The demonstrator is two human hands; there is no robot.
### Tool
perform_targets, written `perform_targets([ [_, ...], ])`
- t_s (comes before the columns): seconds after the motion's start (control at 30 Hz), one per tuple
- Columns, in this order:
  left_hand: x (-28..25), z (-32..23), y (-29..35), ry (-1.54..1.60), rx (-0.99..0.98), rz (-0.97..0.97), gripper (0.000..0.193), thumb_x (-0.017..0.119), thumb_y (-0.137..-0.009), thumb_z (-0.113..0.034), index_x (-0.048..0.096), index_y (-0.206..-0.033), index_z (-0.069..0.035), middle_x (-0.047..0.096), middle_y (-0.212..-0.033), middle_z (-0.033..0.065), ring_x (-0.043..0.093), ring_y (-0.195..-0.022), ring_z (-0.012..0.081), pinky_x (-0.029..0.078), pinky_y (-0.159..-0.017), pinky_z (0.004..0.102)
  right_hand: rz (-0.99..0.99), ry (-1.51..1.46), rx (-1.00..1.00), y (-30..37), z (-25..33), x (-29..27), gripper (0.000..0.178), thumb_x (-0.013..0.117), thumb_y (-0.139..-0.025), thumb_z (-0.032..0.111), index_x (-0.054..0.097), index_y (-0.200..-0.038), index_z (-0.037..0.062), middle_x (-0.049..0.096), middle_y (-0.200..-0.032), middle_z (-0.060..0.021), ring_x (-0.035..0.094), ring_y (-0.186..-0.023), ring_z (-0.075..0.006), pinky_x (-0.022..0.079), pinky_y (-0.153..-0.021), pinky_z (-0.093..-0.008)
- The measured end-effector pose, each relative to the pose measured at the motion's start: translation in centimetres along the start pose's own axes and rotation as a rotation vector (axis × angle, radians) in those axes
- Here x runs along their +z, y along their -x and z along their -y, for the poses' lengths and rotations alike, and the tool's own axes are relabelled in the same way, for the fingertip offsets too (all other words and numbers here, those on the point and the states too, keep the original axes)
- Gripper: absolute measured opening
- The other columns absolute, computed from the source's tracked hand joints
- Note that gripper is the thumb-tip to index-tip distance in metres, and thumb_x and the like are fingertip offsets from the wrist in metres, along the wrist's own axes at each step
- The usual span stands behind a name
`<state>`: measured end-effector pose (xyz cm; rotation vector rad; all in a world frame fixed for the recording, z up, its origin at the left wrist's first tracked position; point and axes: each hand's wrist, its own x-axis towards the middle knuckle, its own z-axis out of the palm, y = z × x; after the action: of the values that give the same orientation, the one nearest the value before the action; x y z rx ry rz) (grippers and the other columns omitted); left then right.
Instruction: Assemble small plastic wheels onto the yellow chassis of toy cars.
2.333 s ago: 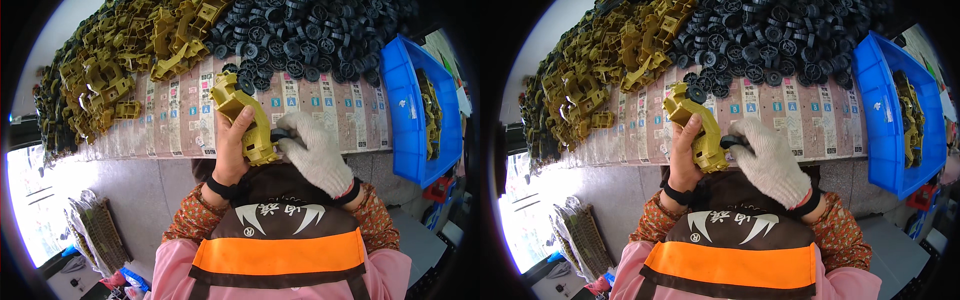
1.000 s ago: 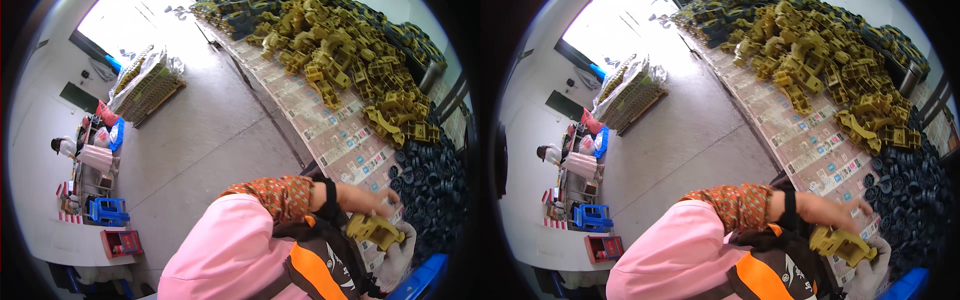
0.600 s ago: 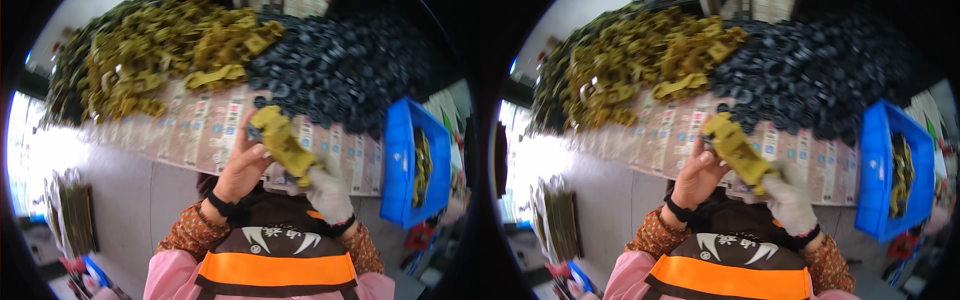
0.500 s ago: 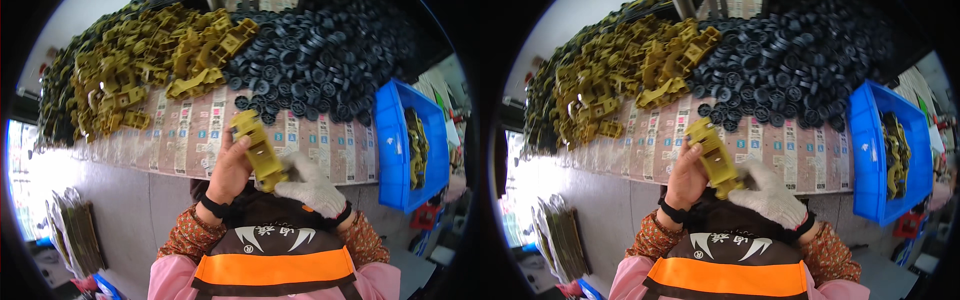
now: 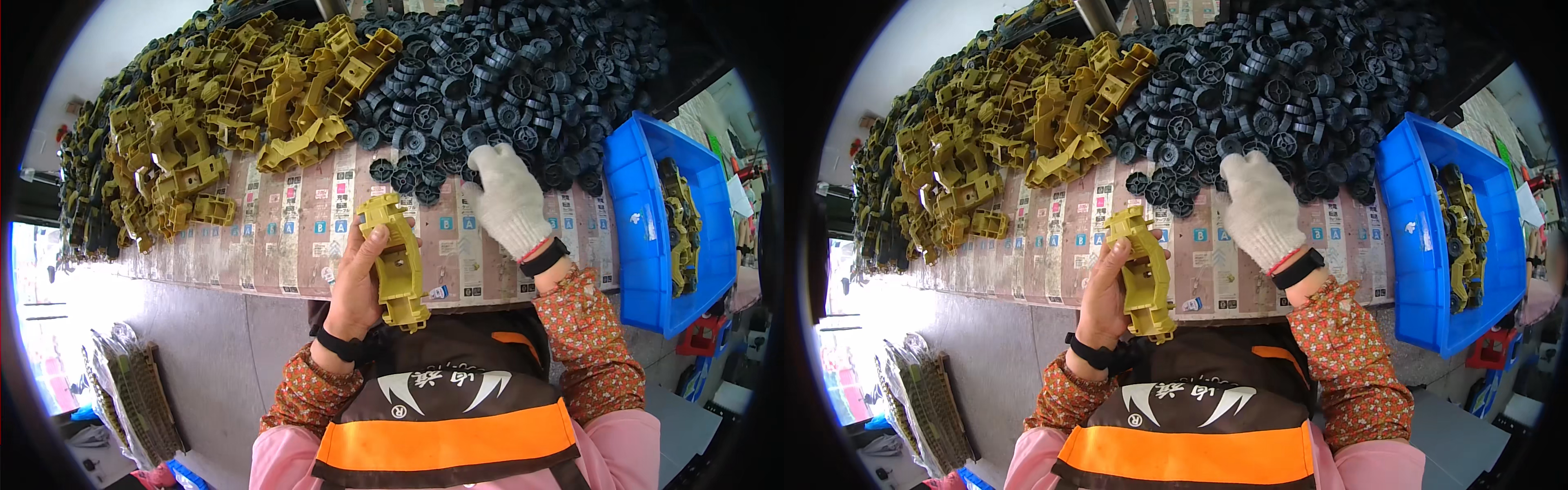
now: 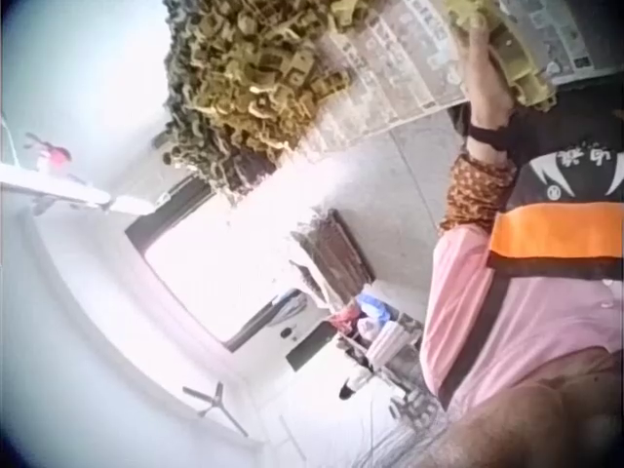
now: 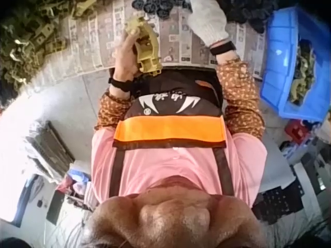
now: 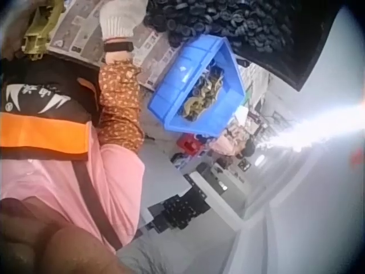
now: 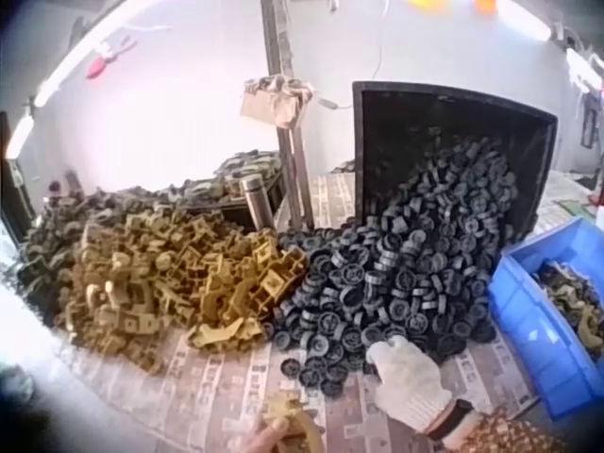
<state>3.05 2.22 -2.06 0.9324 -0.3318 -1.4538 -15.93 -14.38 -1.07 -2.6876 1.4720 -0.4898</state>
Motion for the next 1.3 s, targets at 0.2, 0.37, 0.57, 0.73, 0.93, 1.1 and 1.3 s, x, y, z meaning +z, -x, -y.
perform_targets([
  [0.2,-0.6,0.5,0.0,0.019,-0.042,0.002,0.055,0.065,-0.106,-0.03,0.041,-0.153,-0.013,0.063,-0.135,0.0131,0.066,-0.115,0.0244,0.058,-0.095,0.0412,0.048,-0.256,-0.213,1.1,-1.1,-0.7,0.008,0.068,-0.086,0.004,0.063,-0.091,0.0074,0.062,-0.096,-0.0122,0.065,-0.092,-0.0362,0.054,-0.076,-0.0469],
  [0.37,-0.2,0.7,-0.4,-0.008,-0.039,-0.006,0.054,0.064,-0.107,-0.029,0.041,-0.152,-0.013,0.063,-0.134,0.0119,0.066,-0.115,0.0229,0.058,-0.097,0.0395,-0.08,-0.293,-0.11,0.1,-1.0,-1.6,0.009,0.069,-0.088,0.007,0.065,-0.096,0.0092,0.062,-0.091,-0.0117,0.065,-0.089,-0.0347,0.055,-0.073,-0.0452],
  [0.57,0.7,1.0,-0.6,-0.06,-0.018,-0.044,0.052,0.057,-0.11,-0.039,0.047,-0.149,-0.006,0.065,-0.134,0.015,0.068,-0.112,0.0242,0.059,-0.094,0.0396,-0.041,0.161,-0.281,-3.9,0.5,-1.0,0.016,0.072,-0.084,0.007,0.07,-0.1,0.011,0.063,-0.097,-0.0091,0.068,-0.089,-0.0292,0.058,-0.071,-0.0402],
  [0.73,-0.4,1.0,-0.6,0.056,-0.066,0.016,0.061,0.06,-0.109,-0.036,0.033,-0.16,-0.016,0.064,-0.129,0.0115,0.068,-0.111,0.0229,0.061,-0.09,0.0388,-0.032,0.093,-0.339,-2.5,0.7,-2.0,0.012,0.072,-0.083,0.006,0.069,-0.095,0.009,0.064,-0.096,-0.01,0.069,-0.09,-0.0303,0.058,-0.072,-0.0417],
  [0.93,1.9,0.6,0.4,-0.059,-0.019,0.007,0.063,0.058,-0.108,-0.046,0.038,-0.159,-0.015,0.062,-0.13,0.0099,0.068,-0.106,0.0215,0.06,-0.089,0.0357,-0.019,-0.728,-0.083,3.3,3.4,-2.4,0.021,0.071,-0.092,0.006,0.068,-0.112,0.0037,0.072,-0.1,-0.0136,0.072,-0.09,-0.0322,0.057,-0.078,-0.0385],
  [1.1,2.5,1.6,0.0,-0.16,0.105,0.076,0.07,0.065,-0.107,-0.025,0.025,-0.165,-0.022,0.057,-0.137,0.0075,0.062,-0.117,0.0178,0.056,-0.1,0.0355,0.026,-0.873,0.179,5.0,4.7,-2.3,0.025,0.073,-0.092,0.007,0.069,-0.117,0.0033,0.073,-0.098,-0.0157,0.074,-0.085,-0.0312,0.057,-0.074,-0.0381],
  [1.3,2.6,2.2,0.1,-0.316,0.211,0.063,0.072,0.068,-0.106,-0.02,0.024,-0.163,-0.018,0.056,-0.136,0.0076,0.059,-0.118,0.0159,0.05,-0.104,0.0329,0.097,-0.964,0.237,6.1,4.9,-3.0,0.026,0.073,-0.095,0.009,0.069,-0.12,0.0034,0.074,-0.099,-0.0133,0.076,-0.088,-0.0235,0.058,-0.075,-0.0342],
])
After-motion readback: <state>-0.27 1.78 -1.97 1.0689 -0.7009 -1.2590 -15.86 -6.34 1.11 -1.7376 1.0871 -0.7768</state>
